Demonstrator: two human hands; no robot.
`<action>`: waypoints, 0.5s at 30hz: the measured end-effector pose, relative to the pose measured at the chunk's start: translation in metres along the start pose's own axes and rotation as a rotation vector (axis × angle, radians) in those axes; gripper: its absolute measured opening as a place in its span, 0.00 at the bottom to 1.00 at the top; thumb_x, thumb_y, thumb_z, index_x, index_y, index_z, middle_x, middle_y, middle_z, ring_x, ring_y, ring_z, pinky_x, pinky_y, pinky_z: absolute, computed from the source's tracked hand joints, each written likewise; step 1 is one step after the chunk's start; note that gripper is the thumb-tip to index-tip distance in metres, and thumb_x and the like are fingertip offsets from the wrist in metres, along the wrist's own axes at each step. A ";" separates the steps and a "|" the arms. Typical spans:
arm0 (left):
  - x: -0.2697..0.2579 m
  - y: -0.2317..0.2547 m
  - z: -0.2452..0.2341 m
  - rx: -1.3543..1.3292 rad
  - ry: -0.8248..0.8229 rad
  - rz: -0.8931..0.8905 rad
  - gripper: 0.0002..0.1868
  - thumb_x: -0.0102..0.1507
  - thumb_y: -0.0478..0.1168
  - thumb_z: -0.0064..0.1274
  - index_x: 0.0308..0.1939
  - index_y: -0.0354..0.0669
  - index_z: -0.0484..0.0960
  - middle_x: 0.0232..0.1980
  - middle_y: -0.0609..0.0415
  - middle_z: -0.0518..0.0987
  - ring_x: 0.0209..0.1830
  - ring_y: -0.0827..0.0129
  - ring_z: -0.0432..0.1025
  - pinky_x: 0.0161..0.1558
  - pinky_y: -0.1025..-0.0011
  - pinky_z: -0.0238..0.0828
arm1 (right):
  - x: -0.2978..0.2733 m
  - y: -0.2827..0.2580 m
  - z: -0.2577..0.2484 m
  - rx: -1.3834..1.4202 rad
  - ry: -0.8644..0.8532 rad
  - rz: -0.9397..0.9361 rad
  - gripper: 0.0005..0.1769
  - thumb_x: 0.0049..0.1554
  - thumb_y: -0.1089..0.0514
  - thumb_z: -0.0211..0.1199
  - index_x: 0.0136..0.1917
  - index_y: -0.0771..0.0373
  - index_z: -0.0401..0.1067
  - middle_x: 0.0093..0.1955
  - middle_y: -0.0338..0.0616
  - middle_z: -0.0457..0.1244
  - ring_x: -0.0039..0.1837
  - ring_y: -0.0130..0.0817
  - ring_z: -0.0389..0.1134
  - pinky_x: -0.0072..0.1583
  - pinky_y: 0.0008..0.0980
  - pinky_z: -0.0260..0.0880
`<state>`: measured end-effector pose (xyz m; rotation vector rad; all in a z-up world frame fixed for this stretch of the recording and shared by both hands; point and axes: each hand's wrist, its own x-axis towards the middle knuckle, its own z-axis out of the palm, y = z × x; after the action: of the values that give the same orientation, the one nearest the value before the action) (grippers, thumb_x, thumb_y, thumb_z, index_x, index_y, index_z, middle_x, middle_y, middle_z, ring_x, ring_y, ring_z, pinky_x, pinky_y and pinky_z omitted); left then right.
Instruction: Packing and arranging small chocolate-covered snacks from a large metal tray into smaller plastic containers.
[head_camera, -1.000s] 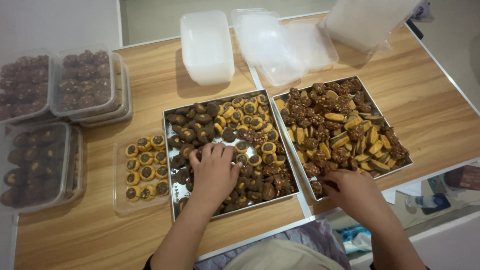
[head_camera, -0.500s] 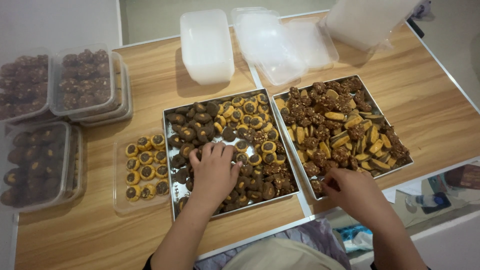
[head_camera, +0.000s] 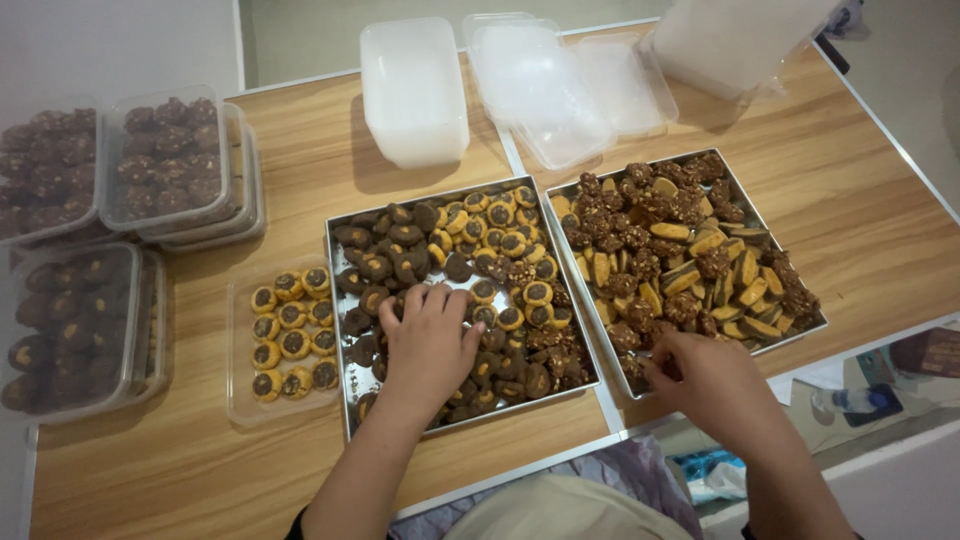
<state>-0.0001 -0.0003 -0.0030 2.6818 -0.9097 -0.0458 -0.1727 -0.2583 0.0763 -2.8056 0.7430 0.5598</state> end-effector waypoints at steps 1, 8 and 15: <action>0.000 0.000 0.000 0.000 0.000 0.000 0.16 0.66 0.53 0.53 0.54 0.55 0.79 0.58 0.59 0.76 0.63 0.56 0.64 0.61 0.39 0.53 | -0.001 -0.002 -0.003 0.000 0.000 0.000 0.06 0.57 0.48 0.62 0.40 0.48 0.74 0.36 0.28 0.72 0.39 0.30 0.72 0.47 0.33 0.66; -0.001 0.000 -0.001 -0.001 0.025 0.010 0.16 0.65 0.53 0.54 0.53 0.53 0.80 0.57 0.58 0.77 0.62 0.56 0.65 0.61 0.39 0.53 | -0.004 0.004 -0.012 0.096 0.051 0.065 0.12 0.56 0.42 0.64 0.44 0.49 0.78 0.43 0.29 0.74 0.45 0.30 0.74 0.50 0.33 0.69; -0.001 0.001 -0.002 0.002 0.022 0.007 0.16 0.65 0.54 0.53 0.53 0.54 0.80 0.58 0.58 0.77 0.63 0.55 0.65 0.60 0.40 0.53 | -0.010 -0.003 -0.025 0.195 0.119 0.106 0.11 0.57 0.44 0.66 0.48 0.49 0.80 0.36 0.35 0.71 0.38 0.28 0.70 0.43 0.31 0.66</action>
<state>-0.0013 0.0002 -0.0006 2.6752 -0.9132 -0.0135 -0.1714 -0.2578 0.1034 -2.6480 0.9206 0.3188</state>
